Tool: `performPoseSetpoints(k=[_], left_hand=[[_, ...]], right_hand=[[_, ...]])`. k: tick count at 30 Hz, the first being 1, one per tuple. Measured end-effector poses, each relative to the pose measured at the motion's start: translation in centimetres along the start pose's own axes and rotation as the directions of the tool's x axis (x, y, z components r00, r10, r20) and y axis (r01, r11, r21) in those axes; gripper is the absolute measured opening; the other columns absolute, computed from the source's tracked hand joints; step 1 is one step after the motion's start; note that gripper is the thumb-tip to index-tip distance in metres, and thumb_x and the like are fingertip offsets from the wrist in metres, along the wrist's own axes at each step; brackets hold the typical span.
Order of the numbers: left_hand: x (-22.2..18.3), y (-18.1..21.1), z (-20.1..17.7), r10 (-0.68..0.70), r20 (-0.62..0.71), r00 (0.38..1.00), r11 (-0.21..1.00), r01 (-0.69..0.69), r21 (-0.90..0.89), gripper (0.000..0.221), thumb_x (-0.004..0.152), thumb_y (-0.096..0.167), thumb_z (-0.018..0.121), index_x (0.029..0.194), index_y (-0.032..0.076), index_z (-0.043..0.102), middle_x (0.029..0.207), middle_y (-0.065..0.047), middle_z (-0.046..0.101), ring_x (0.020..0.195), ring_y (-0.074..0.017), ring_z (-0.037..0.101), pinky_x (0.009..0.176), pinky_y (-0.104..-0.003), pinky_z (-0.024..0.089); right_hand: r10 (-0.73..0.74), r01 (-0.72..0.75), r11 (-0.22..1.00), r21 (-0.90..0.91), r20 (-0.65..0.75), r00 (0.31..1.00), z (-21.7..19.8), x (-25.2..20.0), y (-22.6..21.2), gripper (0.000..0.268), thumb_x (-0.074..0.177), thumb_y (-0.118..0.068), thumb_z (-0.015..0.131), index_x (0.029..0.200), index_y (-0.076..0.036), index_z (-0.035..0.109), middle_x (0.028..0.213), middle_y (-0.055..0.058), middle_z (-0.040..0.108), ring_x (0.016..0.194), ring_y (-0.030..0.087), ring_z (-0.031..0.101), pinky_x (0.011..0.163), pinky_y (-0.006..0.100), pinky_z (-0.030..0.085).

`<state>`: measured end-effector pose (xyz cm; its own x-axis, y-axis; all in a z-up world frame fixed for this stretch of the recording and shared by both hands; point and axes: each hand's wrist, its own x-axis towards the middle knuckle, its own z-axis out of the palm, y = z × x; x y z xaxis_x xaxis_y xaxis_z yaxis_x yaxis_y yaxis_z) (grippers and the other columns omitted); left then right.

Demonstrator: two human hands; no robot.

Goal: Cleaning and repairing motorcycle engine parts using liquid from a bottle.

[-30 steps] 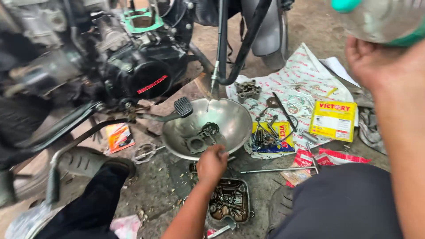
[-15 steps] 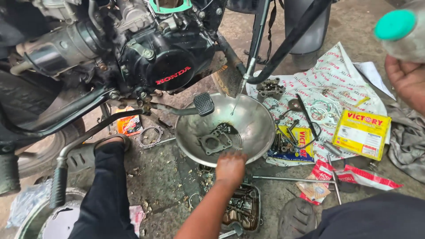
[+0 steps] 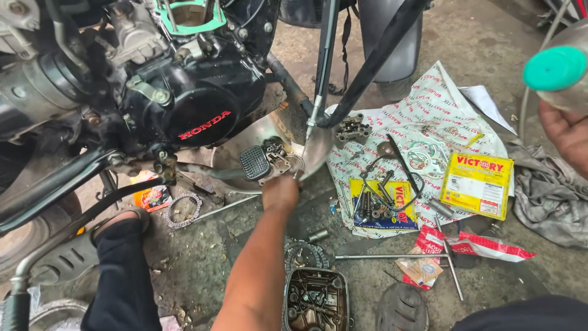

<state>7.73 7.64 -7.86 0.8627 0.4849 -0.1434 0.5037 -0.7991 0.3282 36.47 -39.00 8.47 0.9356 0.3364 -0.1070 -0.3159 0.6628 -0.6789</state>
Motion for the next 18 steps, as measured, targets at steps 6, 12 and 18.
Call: performPoseSetpoints(k=[6,12,18], left_hand=[[-7.4,4.4,5.1,0.08,0.15,0.985,0.983,-0.103,0.151,0.04,0.087,0.011,0.06,0.125,0.024,0.065,0.109,-0.01,0.075,0.099,-0.0296,0.074,0.085,-0.045,0.058],[-12.9,5.6,7.5,0.21,0.066,0.976,0.978,-0.209,-0.014,0.044,0.094,0.004,0.052,0.131,0.026,0.064,0.113,-0.014,0.073,0.1,-0.0334,0.072,0.084,-0.047,0.056],[-14.7,3.2,5.2,0.216,0.178,0.96,0.974,-0.223,0.023,0.047,0.093,0.006,0.057,0.134,0.026,0.064,0.121,-0.01,0.073,0.112,-0.031,0.07,0.094,-0.046,0.054]], right_hand=[[0.363,-0.419,0.695,0.584,0.217,0.906,-8.6,10.1,-2.0,0.037,0.117,-0.019,0.044,0.146,0.003,0.052,0.146,0.019,0.068,0.136,0.032,0.064,0.112,0.048,0.053],[0.076,-0.257,0.834,0.488,0.359,0.93,10.0,-3.0,3.2,0.061,0.111,-0.044,0.029,0.151,-0.001,0.046,0.153,0.026,0.053,0.143,0.044,0.048,0.113,0.063,0.038],[0.041,-0.217,0.882,0.418,0.391,0.92,17.0,-7.3,4.4,0.07,0.11,-0.052,0.024,0.154,-0.003,0.046,0.157,0.022,0.053,0.147,0.04,0.047,0.115,0.059,0.032]])
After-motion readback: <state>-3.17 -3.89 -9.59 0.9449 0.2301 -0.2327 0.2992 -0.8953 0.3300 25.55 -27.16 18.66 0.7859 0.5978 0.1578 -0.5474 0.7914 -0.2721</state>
